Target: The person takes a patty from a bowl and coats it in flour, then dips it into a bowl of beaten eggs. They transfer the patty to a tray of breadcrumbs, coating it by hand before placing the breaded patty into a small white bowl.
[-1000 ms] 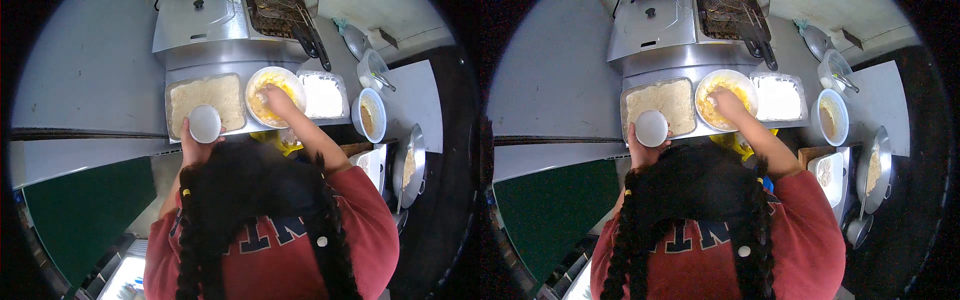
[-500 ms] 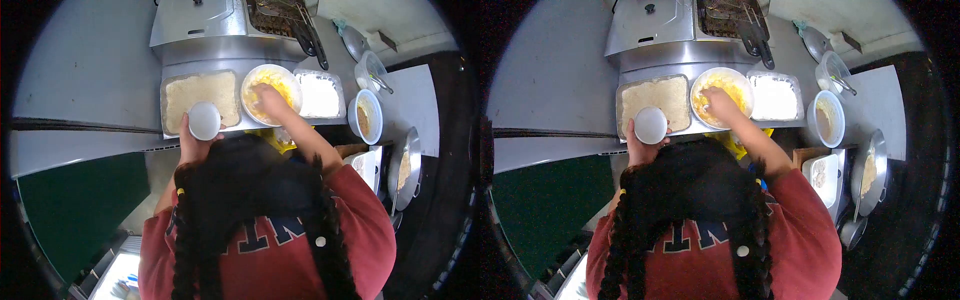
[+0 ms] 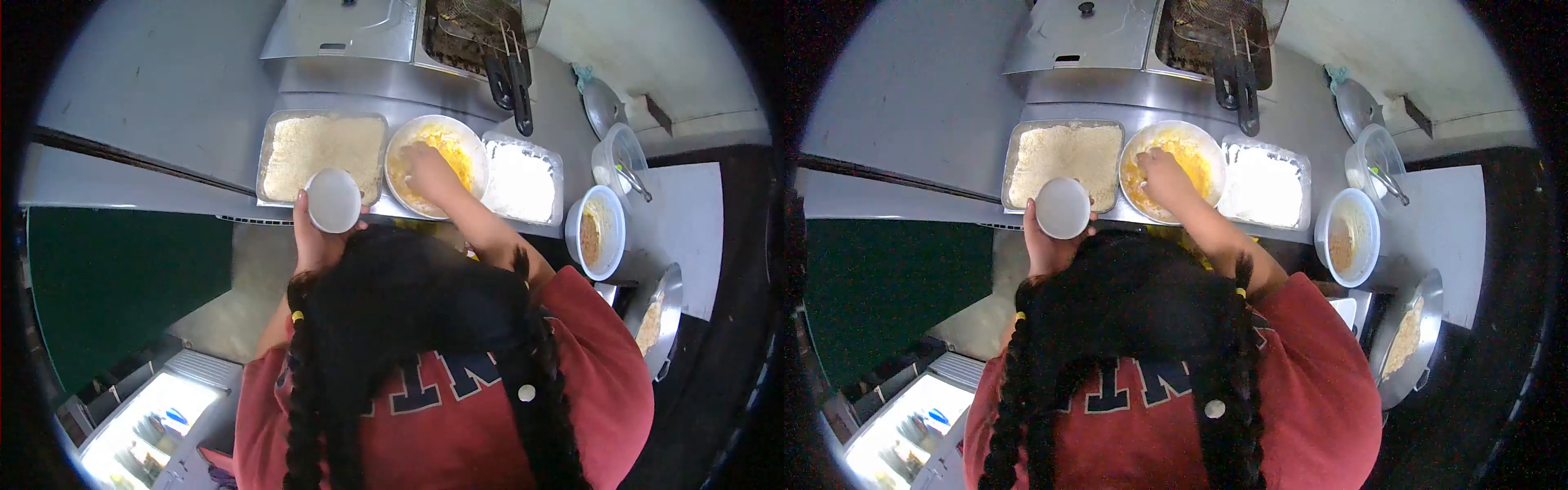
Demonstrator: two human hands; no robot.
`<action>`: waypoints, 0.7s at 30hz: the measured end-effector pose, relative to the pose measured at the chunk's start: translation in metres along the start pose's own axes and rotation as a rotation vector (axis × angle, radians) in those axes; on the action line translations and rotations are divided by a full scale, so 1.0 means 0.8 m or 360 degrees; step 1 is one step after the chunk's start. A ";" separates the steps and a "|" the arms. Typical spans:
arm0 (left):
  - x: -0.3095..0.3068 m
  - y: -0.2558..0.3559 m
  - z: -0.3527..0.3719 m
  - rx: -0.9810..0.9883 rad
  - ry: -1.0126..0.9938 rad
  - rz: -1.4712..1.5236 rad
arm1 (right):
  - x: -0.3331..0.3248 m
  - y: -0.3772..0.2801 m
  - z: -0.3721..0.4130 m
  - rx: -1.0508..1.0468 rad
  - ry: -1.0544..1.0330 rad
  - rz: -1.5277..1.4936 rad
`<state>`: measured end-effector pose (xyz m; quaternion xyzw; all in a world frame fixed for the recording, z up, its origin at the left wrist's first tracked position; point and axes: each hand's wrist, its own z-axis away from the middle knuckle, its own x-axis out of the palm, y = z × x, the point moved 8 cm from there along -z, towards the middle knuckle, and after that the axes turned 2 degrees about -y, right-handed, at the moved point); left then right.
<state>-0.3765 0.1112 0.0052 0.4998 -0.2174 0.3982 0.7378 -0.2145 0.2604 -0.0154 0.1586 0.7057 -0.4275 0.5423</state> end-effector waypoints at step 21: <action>-0.006 0.035 -0.035 -0.0127 -0.0205 -0.0243 | 0.000 0.015 -0.007 0.0420 -0.0010 -0.0049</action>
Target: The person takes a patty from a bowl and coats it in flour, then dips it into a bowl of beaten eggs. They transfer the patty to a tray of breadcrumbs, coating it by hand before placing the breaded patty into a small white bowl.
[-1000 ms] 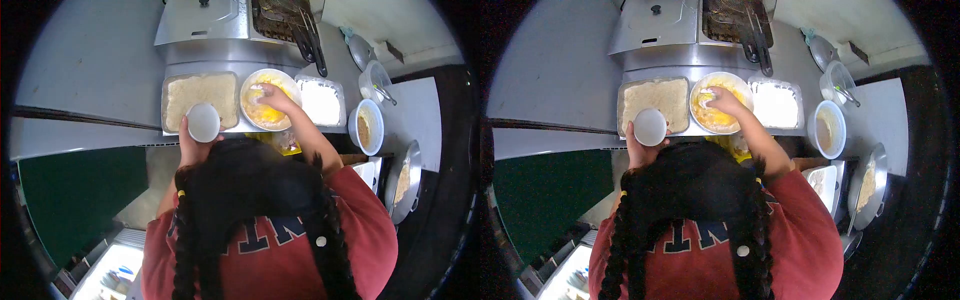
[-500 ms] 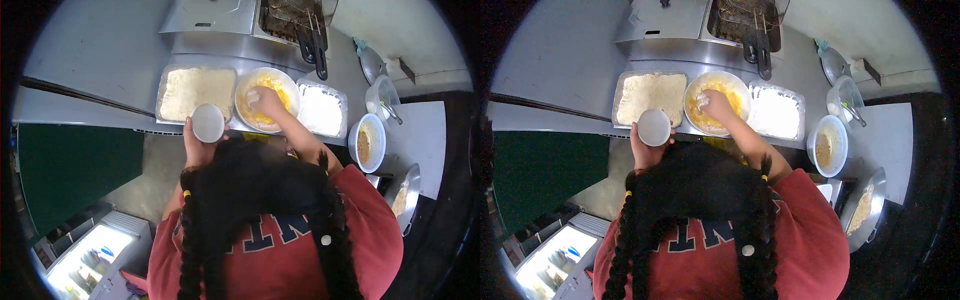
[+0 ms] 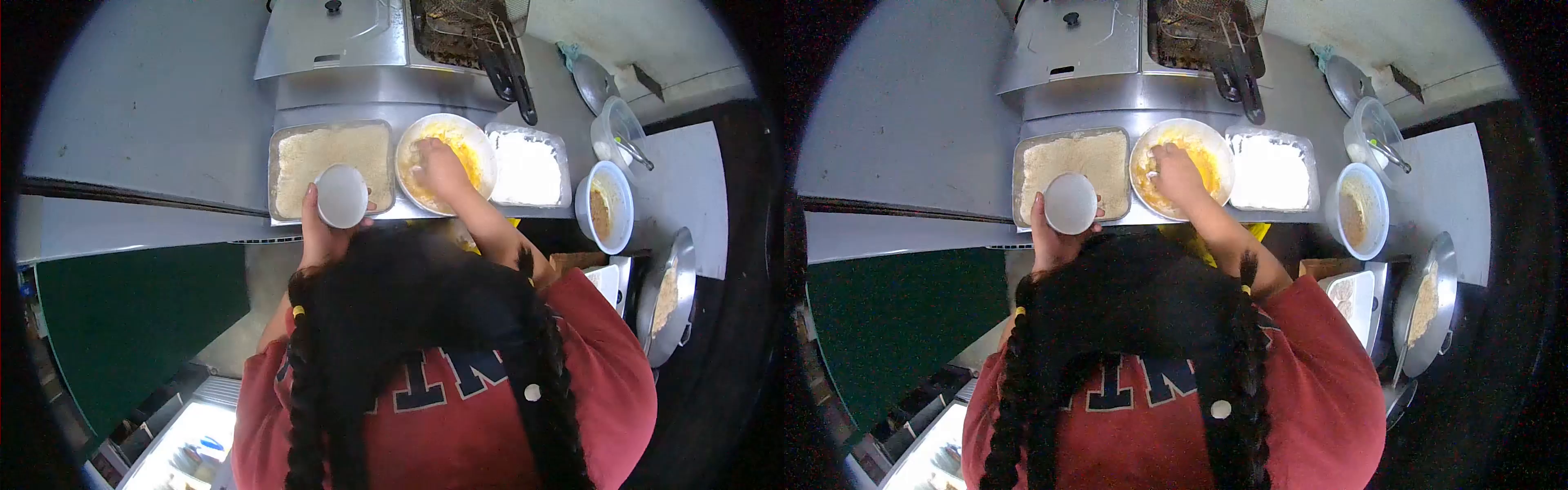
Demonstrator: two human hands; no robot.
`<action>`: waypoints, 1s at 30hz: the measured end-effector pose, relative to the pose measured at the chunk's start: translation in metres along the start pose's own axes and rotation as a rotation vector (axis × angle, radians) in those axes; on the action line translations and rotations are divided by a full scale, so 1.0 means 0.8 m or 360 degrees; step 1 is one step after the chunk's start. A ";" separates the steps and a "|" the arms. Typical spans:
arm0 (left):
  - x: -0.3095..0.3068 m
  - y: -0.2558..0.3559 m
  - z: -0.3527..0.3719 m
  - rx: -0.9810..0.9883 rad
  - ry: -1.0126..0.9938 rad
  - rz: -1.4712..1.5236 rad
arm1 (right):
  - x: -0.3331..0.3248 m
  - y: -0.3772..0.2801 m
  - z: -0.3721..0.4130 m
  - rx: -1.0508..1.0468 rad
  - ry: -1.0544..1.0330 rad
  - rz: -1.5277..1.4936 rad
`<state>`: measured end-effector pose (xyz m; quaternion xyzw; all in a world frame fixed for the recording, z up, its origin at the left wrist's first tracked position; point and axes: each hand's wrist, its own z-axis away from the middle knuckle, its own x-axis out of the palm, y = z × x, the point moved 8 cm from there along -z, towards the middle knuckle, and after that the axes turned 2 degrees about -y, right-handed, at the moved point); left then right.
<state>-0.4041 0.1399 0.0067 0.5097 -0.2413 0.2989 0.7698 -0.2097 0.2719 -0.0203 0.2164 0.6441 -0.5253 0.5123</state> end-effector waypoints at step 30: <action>-0.055 0.043 0.006 -0.0119 -0.0185 -0.0047 | -0.014 0.002 0.004 0.0329 0.0282 -0.0044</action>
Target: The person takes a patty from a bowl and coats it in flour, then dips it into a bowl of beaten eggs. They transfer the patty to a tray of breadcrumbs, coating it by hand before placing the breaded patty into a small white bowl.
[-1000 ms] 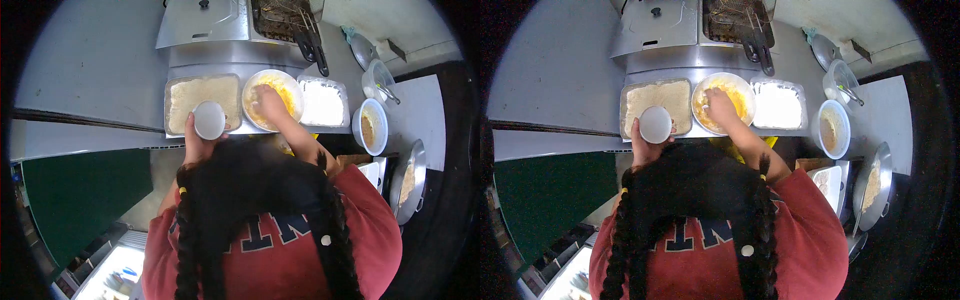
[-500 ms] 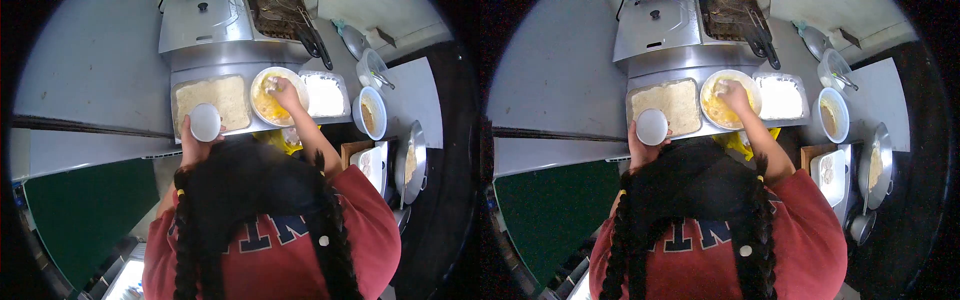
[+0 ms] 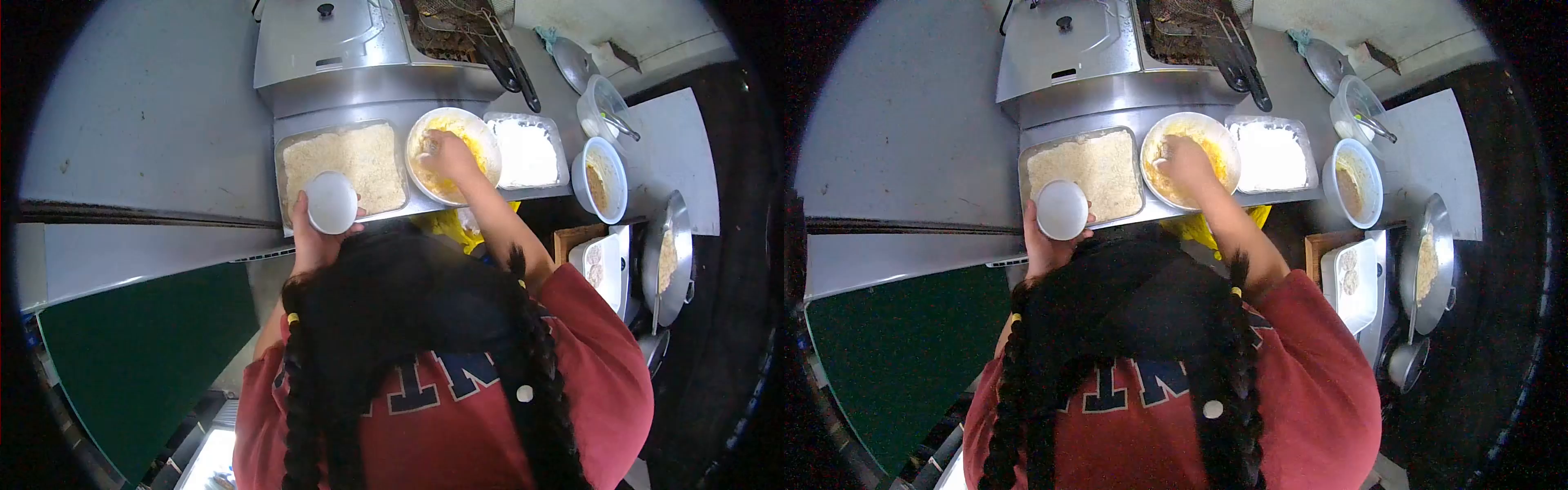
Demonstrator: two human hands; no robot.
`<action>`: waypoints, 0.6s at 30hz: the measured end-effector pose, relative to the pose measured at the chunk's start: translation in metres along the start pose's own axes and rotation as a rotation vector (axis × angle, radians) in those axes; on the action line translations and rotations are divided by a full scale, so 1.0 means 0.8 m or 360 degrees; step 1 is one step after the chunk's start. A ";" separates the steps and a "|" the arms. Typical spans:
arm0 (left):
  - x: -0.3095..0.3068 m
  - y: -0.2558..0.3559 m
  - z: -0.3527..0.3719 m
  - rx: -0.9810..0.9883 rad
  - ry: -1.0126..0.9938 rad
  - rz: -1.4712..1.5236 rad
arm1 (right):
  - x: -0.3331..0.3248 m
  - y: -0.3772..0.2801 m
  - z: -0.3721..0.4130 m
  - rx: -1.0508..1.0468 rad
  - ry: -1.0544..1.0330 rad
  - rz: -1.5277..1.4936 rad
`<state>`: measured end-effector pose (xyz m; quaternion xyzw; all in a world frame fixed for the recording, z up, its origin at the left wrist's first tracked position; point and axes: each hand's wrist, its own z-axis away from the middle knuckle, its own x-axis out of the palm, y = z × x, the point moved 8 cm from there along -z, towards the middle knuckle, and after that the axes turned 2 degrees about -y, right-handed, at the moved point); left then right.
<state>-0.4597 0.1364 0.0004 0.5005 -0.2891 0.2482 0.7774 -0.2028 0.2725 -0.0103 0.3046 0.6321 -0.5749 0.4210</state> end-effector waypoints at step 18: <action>0.003 -0.009 0.005 -0.0009 0.0074 0.0073 | -0.043 -0.002 0.004 0.0054 -0.0135 -0.0026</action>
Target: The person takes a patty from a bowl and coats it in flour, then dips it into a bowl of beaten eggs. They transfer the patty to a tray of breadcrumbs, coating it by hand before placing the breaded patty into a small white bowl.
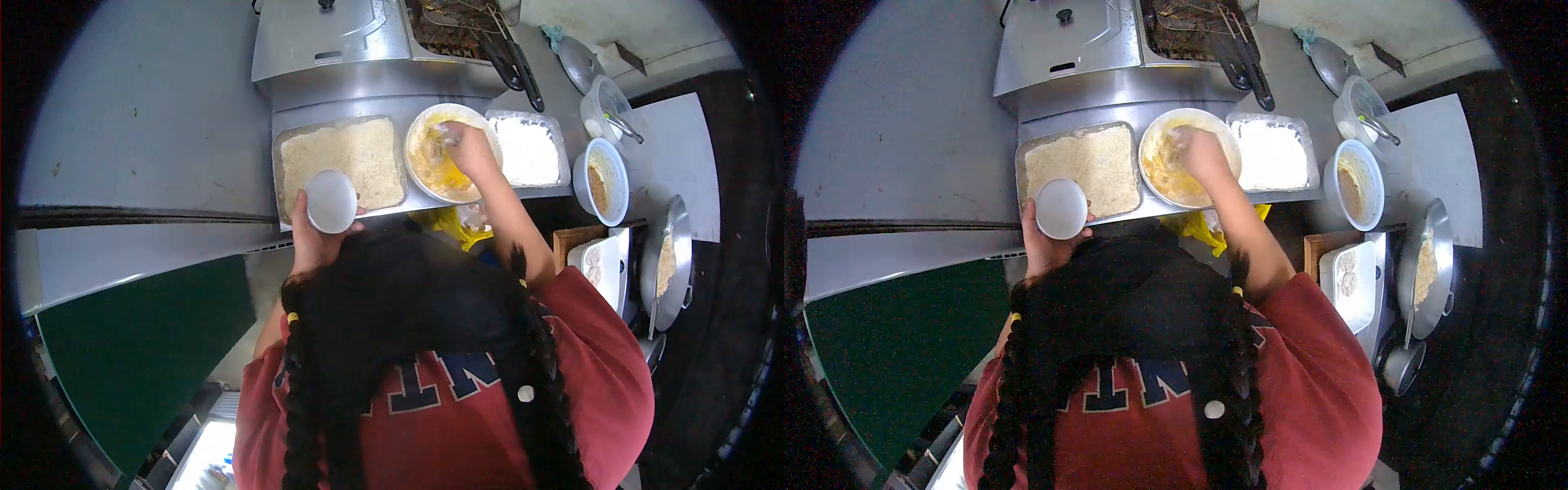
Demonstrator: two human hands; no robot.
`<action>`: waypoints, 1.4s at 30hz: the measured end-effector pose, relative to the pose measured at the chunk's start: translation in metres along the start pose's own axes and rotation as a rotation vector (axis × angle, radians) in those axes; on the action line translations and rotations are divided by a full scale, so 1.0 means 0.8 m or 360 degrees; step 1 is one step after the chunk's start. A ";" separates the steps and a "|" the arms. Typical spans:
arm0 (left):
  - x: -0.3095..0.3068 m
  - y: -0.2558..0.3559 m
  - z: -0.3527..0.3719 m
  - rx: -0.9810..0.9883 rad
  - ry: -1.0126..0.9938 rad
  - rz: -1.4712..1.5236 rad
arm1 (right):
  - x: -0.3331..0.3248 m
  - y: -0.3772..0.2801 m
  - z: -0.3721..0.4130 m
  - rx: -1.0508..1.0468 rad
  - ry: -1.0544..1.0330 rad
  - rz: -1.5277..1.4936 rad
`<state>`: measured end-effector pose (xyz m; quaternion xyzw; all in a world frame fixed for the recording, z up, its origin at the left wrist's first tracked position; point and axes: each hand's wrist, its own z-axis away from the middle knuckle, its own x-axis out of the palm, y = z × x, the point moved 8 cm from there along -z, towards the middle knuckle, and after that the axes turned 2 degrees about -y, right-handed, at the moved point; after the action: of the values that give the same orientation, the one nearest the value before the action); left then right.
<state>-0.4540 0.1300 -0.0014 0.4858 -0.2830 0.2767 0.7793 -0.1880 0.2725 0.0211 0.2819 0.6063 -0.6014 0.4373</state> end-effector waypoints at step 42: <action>-0.007 -0.001 -0.003 -0.0021 0.0105 0.0001 | 0.035 0.032 -0.020 -0.0305 0.0160 0.0038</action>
<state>-0.4571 0.1309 -0.0066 0.4710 -0.2592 0.2911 0.7914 -0.1816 0.2863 -0.0170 0.2757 0.6787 -0.5207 0.4384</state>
